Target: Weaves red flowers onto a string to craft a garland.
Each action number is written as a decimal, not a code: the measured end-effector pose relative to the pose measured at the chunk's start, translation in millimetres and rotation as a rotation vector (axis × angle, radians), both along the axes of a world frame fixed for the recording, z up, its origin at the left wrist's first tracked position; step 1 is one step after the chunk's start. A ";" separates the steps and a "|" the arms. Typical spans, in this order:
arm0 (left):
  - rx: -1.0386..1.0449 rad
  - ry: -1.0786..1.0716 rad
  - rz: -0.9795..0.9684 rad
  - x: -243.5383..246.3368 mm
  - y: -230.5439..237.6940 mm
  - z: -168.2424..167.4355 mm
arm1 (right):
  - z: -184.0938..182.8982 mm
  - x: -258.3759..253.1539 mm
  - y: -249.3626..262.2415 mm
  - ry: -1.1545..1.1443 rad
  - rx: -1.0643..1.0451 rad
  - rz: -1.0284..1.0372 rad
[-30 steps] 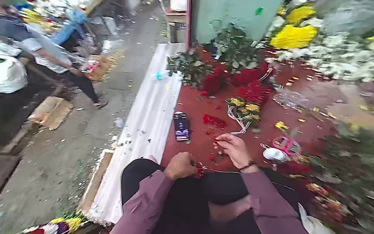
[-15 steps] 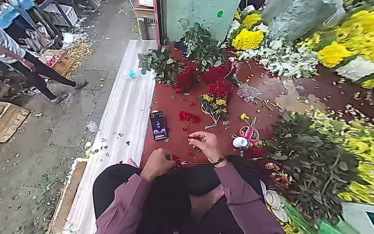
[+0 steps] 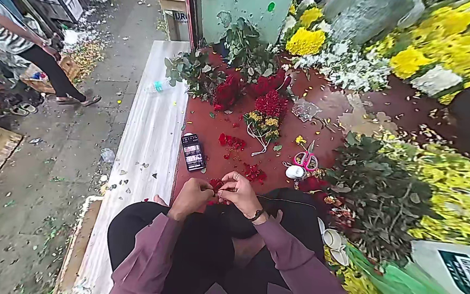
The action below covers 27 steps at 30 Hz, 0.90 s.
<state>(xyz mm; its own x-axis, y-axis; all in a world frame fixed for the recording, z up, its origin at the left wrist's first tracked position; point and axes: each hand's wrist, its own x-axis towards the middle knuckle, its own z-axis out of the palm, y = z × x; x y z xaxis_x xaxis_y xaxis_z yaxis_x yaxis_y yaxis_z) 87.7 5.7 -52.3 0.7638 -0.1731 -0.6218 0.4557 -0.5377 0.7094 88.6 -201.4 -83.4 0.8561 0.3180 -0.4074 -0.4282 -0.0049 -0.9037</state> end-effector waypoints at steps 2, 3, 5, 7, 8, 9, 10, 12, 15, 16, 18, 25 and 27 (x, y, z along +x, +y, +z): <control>-0.024 -0.009 -0.021 0.0 -0.6 -0.1 | -2.7 2.0 2.8 0.005 -0.065 -0.002; -0.030 -0.018 -0.027 -0.2 -0.8 -0.3 | -3.4 2.3 3.3 0.010 -0.082 -0.005; -0.024 -0.035 -0.033 -0.2 -1.2 0.0 | -3.4 2.3 3.1 0.024 -0.109 0.004; -0.014 -0.052 -0.042 0.1 -2.3 -0.3 | -4.4 3.0 1.7 0.035 -0.158 0.042; -0.014 -0.053 -0.048 0.3 -2.9 -0.2 | -5.6 3.9 -0.1 0.036 -0.194 0.074; -0.019 -0.052 -0.051 0.8 -3.2 -0.4 | -7.2 5.6 -2.8 0.027 -0.227 0.104; -0.023 -0.050 -0.051 0.8 -2.9 -0.5 | -8.7 7.8 -7.5 0.006 -0.246 0.125; -0.028 -0.053 -0.034 1.1 -0.6 -2.3 | -10.1 14.9 -21.3 -0.063 -0.225 0.116; -0.013 -0.036 0.011 0.9 1.9 -2.0 | -13.6 25.3 -39.8 -0.107 -0.188 0.106; 0.000 -0.026 0.022 1.0 2.4 -1.6 | -16.2 26.0 -42.2 -0.107 -0.195 0.177; 0.024 -0.014 0.044 2.0 3.2 -1.6 | -20.9 23.0 -40.6 -0.090 -0.171 0.376; 0.107 -0.015 0.155 1.7 12.4 -2.5 | -17.0 28.8 -51.9 -0.209 -0.179 0.484; 0.190 -0.008 0.146 2.8 11.1 -2.1 | -9.0 24.5 -50.7 -0.221 -0.053 0.605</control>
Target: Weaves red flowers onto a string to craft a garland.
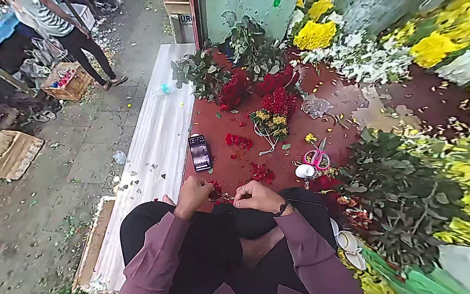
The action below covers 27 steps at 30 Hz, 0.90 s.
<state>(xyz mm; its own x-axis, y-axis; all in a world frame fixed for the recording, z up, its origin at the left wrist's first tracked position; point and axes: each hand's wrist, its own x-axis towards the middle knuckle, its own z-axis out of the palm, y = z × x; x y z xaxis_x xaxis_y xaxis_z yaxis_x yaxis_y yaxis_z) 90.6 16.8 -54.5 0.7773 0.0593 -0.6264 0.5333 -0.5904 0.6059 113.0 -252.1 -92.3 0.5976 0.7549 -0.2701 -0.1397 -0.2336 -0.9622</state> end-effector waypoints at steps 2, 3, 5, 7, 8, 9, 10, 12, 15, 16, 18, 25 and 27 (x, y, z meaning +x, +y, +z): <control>0.090 0.053 -0.099 -0.2 -2.9 0.3 | 10.8 -4.2 5.8 0.020 0.137 0.017; 0.089 0.085 -0.202 -2.0 -4.3 1.7 | 14.2 -5.4 9.2 0.007 0.191 -0.041; -0.110 0.093 -0.504 -4.7 -5.4 9.1 | 10.8 -1.0 15.0 -0.002 0.243 -0.175; -0.574 -0.006 -0.661 -5.1 -9.7 18.7 | -5.4 3.1 18.5 0.068 0.239 -0.218; -0.765 -0.080 -0.590 -4.8 -12.6 22.5 | -13.9 1.3 19.6 0.135 0.248 -0.206; -0.853 -0.165 -0.436 -4.5 -14.3 25.9 | -20.4 -4.1 21.9 0.225 0.292 -0.200; -0.828 -0.239 -0.251 -3.3 -14.1 27.9 | -22.6 -11.1 24.7 0.268 0.318 -0.199; -0.537 -0.334 0.034 1.2 -10.9 21.1 | -12.5 -14.7 31.2 0.182 0.327 -0.153; -0.098 -0.275 0.087 -2.9 -10.0 1.7 | 3.4 -14.0 36.4 0.021 0.299 -0.110; -0.053 -0.238 0.079 -6.0 -12.6 -0.6 | 4.0 -17.3 39.3 -0.011 0.280 -0.102; -0.052 -0.193 0.089 -7.0 -17.9 -1.4 | 2.5 -27.1 47.6 -0.081 0.205 -0.075; -0.207 -0.113 -0.038 -5.7 -10.0 1.7 | 18.5 -2.3 10.0 -0.049 0.191 -0.412; -0.258 -0.068 -0.136 -4.2 -11.3 7.5 | 11.3 9.6 -14.1 0.073 0.164 -0.469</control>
<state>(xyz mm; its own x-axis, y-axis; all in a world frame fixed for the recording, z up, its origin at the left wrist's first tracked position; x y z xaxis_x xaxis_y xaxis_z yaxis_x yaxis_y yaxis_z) 86.4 5.5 -47.0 0.8081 -0.2025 -0.5532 0.4128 -0.4753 0.7770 122.6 -266.2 -81.0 0.8669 0.4453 -0.2240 -0.2615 0.0238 -0.9649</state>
